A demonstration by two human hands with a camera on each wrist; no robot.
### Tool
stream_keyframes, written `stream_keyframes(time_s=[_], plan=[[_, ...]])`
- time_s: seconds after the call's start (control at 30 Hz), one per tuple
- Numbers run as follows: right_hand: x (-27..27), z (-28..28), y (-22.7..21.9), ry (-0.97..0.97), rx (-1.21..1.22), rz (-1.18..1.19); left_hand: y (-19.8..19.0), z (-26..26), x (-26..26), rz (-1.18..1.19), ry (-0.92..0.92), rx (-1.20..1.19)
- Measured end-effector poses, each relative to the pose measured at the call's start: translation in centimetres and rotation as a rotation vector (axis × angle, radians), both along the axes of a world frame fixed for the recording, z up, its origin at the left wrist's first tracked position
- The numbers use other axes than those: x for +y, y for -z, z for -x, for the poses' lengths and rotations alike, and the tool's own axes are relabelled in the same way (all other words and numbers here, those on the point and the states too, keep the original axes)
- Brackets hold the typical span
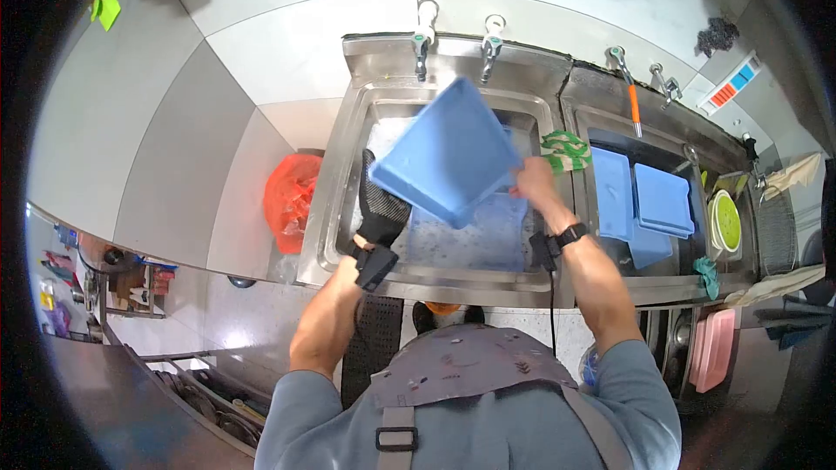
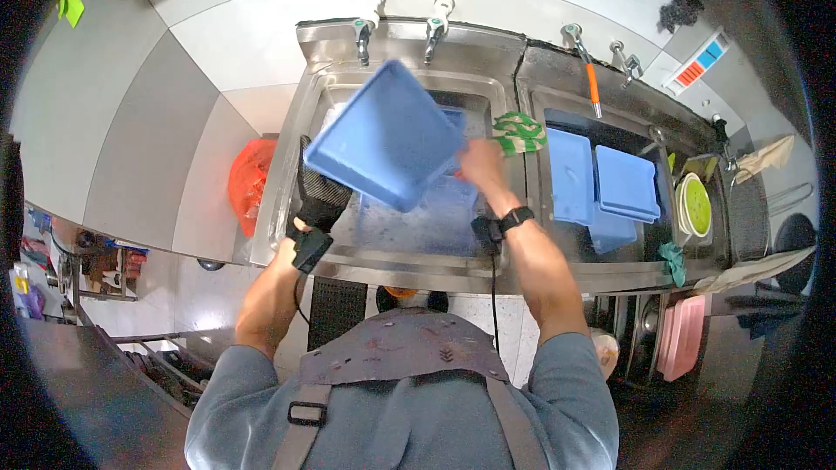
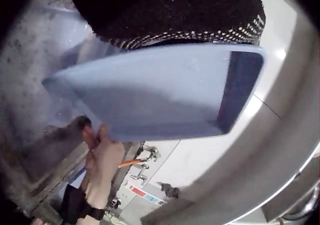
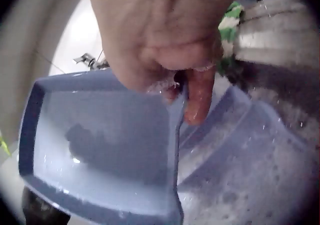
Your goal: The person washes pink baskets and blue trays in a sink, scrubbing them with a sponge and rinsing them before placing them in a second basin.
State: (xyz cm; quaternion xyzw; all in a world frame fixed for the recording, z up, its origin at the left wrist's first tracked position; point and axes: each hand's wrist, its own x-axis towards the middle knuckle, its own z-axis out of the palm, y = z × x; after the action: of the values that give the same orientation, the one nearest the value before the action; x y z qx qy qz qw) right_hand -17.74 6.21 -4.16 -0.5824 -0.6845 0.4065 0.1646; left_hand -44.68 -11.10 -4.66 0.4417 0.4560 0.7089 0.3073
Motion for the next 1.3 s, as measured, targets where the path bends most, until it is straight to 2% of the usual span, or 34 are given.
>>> stream_keyframes(time_s=[0.03, 0.07, 0.1, 0.13, 0.17, 0.2, 0.27, 0.3, 0.33, 0.4, 0.43, 0.47, 0.5, 0.53, 0.57, 0.6, 0.67, 0.7, 0.73, 0.8, 0.87, 0.9, 0.93, 1.0, 1.07, 1.1, 1.17, 1.2, 1.23, 1.3], plan=[[-0.9, 0.9, -0.1, -0.006, -0.002, -0.002, -0.4, -0.3, 1.2, -0.022, -0.034, -0.217], [-2.0, 2.0, -0.3, 0.013, 0.141, 0.122, -0.6, -0.5, 2.0, -0.043, -0.067, -0.433], [-3.1, 2.9, -0.5, 0.032, 0.285, 0.248, -0.7, -0.8, 2.3, 0.030, -0.198, -0.214], [-3.7, 3.6, -0.3, 0.026, 0.286, 0.248, -0.7, -0.8, 2.5, 0.102, -0.326, 0.009], [-4.1, 4.2, -0.2, 0.018, 0.379, 0.320, -0.5, -1.0, 1.4, 0.174, -0.358, 0.345], [-4.4, 4.5, -0.2, 0.011, 0.470, 0.394, -0.4, -1.2, 1.3, 0.334, -0.312, 0.452], [-4.0, 4.5, 0.4, 0.036, 0.547, 0.440, 1.2, -1.7, 1.7, 0.268, -0.241, 0.398], [-3.9, 4.5, 0.8, 0.064, 0.625, 0.486, 2.2, -1.5, 1.3, 0.227, -0.202, 0.575], [-4.0, 4.6, 0.9, 0.060, 0.623, 0.485, 1.3, -2.1, 0.7, 0.227, -0.207, 0.573], [-4.2, 4.6, 0.8, 0.090, 0.720, 0.519, -1.5, -4.2, -0.1, 0.437, 0.154, 0.112], [-4.2, 4.6, 1.3, 0.094, 0.721, 0.510, 3.3, -3.7, 0.4, 0.137, 0.151, 0.401], [-4.4, 4.6, 2.2, 0.082, 0.876, 0.546, 3.1, -4.4, 0.3, 0.133, 0.159, 0.398], [-4.3, 4.5, 2.9, 0.068, 1.031, 0.577, 2.8, -5.3, 0.3, 0.154, 0.327, 0.062], [-4.4, 4.6, 2.6, 0.075, 1.030, 0.570, 2.5, -5.9, 0.5, 0.175, 0.491, -0.275], [-4.6, 4.9, 2.0, 0.145, 1.151, 0.564, 3.0, -6.0, 1.1, 0.189, 0.568, -0.579], [-4.9, 4.7, 1.4, 0.220, 1.273, 0.557, 3.5, -5.4, 1.4, 0.196, 0.579, -0.583], [-4.5, 3.9, 0.6, 0.271, 1.343, 0.535, 4.2, -3.7, 1.8, 0.058, 0.468, 0.869], [-4.4, 3.5, 0.4, 0.304, 1.410, 0.516, 4.9, -3.8, 1.9, 0.049, 0.301, 0.946], [-4.2, 3.1, 0.5, 0.319, 1.414, 0.511, 6.5, -2.9, 2.7, 0.171, 0.301, 0.959], [-4.2, 1.5, 1.2, 0.352, 1.412, 0.532, 11.2, -0.5, 4.3, 0.288, 0.128, 1.044], [-4.7, 0.9, 1.8, 0.429, 1.487, 0.518, 15.1, 2.4, 6.4, 0.455, 0.062, 1.166], [-4.8, 0.5, 2.3, 0.483, 1.561, 0.519, 14.3, 2.3, 7.0, 0.544, -0.047, 1.135], [-4.7, -0.2, 3.2, 0.440, 1.581, 0.520, 12.8, 2.0, 7.2, 0.630, -0.153, 1.101], [-5.5, -1.4, 1.8, 0.568, 1.610, 0.504, 11.2, 2.1, 7.7, 0.695, -0.251, 1.280], [-5.7, -2.8, 2.0, 0.586, 1.593, 0.570, 17.9, 5.4, 10.6, 0.779, -0.018, 1.427], [-6.1, -3.2, 1.3, 0.665, 1.598, 0.523, 14.3, 3.4, 9.7, 0.783, -0.034, 1.467], [-5.5, -5.1, 2.2, 0.689, 1.642, 0.506, 11.6, 1.9, 9.4, 0.792, -0.028, 1.430], [-5.3, -6.1, 2.8, 0.699, 1.677, 0.501, 10.8, 1.4, 9.2, 0.815, -0.037, 1.382], [-5.5, -6.9, 2.0, 0.729, 1.715, 0.483, 11.1, 1.5, 9.0, 0.722, -0.022, 1.387], [-4.3, -9.2, 3.4, 0.720, 1.745, 0.443, 12.3, 2.1, 9.1, 0.636, 0.058, 1.406]])
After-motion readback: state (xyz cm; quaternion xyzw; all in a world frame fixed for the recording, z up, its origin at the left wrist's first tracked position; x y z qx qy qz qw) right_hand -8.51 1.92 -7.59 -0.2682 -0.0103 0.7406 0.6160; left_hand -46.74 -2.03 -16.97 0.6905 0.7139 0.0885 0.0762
